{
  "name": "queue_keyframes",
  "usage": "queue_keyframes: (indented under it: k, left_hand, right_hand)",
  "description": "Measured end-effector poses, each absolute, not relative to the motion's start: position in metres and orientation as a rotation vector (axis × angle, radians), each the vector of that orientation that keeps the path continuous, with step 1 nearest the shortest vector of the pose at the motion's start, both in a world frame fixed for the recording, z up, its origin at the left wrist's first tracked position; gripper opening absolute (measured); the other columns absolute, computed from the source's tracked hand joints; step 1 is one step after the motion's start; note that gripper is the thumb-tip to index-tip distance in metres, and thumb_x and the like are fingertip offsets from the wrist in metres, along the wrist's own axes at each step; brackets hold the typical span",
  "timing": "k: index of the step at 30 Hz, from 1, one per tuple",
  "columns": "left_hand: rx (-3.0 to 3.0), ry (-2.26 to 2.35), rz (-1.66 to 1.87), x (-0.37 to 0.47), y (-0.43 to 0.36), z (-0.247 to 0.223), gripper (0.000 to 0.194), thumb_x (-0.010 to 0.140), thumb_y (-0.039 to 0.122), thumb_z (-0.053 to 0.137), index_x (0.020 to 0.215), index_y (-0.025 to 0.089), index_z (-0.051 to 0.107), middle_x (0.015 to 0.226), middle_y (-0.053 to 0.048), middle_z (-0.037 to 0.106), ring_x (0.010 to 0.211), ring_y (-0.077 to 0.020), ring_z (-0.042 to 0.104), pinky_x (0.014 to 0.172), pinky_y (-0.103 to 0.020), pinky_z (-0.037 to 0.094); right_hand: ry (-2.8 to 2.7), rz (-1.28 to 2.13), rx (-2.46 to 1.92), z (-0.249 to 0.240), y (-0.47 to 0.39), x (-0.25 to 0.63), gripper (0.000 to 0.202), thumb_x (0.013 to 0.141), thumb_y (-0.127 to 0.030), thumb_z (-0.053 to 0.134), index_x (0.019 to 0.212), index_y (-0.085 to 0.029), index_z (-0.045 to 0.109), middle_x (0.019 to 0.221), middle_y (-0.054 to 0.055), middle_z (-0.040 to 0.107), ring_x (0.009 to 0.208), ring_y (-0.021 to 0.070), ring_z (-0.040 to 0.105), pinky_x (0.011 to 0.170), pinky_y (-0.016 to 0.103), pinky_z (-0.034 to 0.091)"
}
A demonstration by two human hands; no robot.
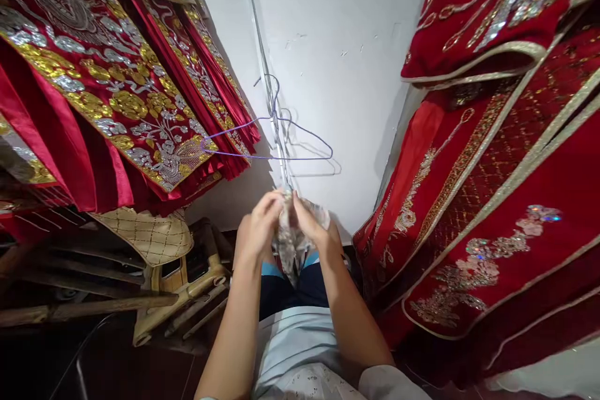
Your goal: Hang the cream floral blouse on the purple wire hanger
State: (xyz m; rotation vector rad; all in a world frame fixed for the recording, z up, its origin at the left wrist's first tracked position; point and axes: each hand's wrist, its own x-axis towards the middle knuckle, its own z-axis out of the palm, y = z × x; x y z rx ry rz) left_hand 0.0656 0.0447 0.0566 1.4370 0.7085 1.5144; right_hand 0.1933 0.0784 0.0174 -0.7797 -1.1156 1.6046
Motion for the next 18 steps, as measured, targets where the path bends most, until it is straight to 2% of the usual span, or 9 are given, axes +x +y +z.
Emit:
queue_keyframes:
  k: [2,4,5,7,9,11,12,14,18]
  left_hand:
    - [1.68,0.813,1.452,0.069,0.035,0.062,0.021,0.092,0.039,0.063,0.102,0.021,0.071,0.126,-0.009,0.064,0.128,-0.0258,0.054,0.112,-0.037,0.037]
    - [1.796,0.961,1.398,0.062,0.028,0.066,0.034,0.094,0.039,0.061,0.124,0.024,0.066,0.139,-0.01,0.059,0.133,-0.0267,0.05,0.116,-0.04,0.033]
    - [1.809,1.044,1.366,0.056,0.026,0.067,0.043,0.093,0.041,0.062,0.133,0.026,0.06,0.144,-0.009,0.055,0.136,-0.0271,0.048,0.117,-0.041,0.031]
    - [1.796,1.139,1.273,0.044,0.025,0.067,0.053,0.091,0.047,0.064,0.139,0.027,0.055,0.149,-0.008,0.052,0.14,-0.0281,0.043,0.119,-0.042,0.028]
    - [1.716,1.046,1.173,0.037,0.027,0.062,0.054,0.094,0.059,0.054,0.136,0.026,0.057,0.144,-0.008,0.056,0.138,-0.0282,0.045,0.117,-0.041,0.032]
    - [1.569,0.884,1.096,0.035,0.031,0.051,0.067,0.096,0.071,0.031,0.132,0.023,0.06,0.135,-0.01,0.062,0.13,-0.0276,0.053,0.111,-0.039,0.04]
    - [1.509,0.844,1.071,0.035,0.033,0.045,0.076,0.095,0.075,0.022,0.13,0.022,0.062,0.129,-0.01,0.065,0.124,-0.0276,0.057,0.107,-0.039,0.043]
    - [1.505,0.871,1.035,0.034,0.039,0.033,0.082,0.092,0.08,0.019,0.12,0.019,0.067,0.116,-0.011,0.069,0.114,-0.0276,0.06,0.1,-0.037,0.046]
    - [1.735,0.922,0.872,0.02,0.043,0.021,0.066,0.085,0.077,0.051,0.077,0.014,0.068,0.079,-0.006,0.064,0.08,-0.0209,0.056,0.077,-0.031,0.047]
  right_hand:
    - [-1.021,1.782,-0.709,0.023,0.07,0.188,0.058,0.09,-0.072,0.043,0.103,-0.021,0.068,0.084,0.008,0.074,0.1,0.0287,0.07,0.081,0.037,0.056]
    - [-0.957,1.943,-0.641,0.027,0.064,0.188,0.071,0.088,-0.08,0.036,0.104,-0.019,0.068,0.085,0.011,0.074,0.1,0.031,0.07,0.081,0.04,0.057]
    - [-0.948,2.004,-0.618,0.029,0.062,0.189,0.075,0.085,-0.083,0.037,0.104,-0.018,0.067,0.085,0.012,0.074,0.099,0.0315,0.071,0.08,0.041,0.057]
    - [-0.993,2.039,-0.593,0.032,0.059,0.19,0.07,0.079,-0.081,0.054,0.103,-0.017,0.066,0.086,0.012,0.073,0.093,0.0306,0.071,0.077,0.04,0.057]
    - [-1.079,1.983,-0.593,0.034,0.057,0.188,0.057,0.068,-0.06,0.079,0.104,-0.019,0.064,0.084,0.007,0.073,0.086,0.027,0.071,0.074,0.036,0.057]
    - [-1.13,1.924,-0.592,0.035,0.054,0.186,0.055,0.059,-0.04,0.087,0.105,-0.021,0.063,0.081,0.003,0.072,0.079,0.0244,0.07,0.071,0.033,0.056]
    - [-1.135,1.909,-0.581,0.036,0.052,0.186,0.055,0.057,-0.037,0.086,0.103,-0.021,0.063,0.078,0.002,0.071,0.076,0.0247,0.07,0.069,0.033,0.056]
    - [-1.131,1.898,-0.537,0.036,0.045,0.19,0.05,0.057,-0.046,0.081,0.097,-0.02,0.065,0.073,0.005,0.07,0.075,0.0287,0.069,0.067,0.037,0.057]
    - [-1.265,1.863,-0.492,0.041,0.031,0.218,0.057,0.058,-0.073,0.065,0.082,-0.021,0.067,0.067,0.01,0.068,0.074,0.032,0.067,0.057,0.039,0.055]
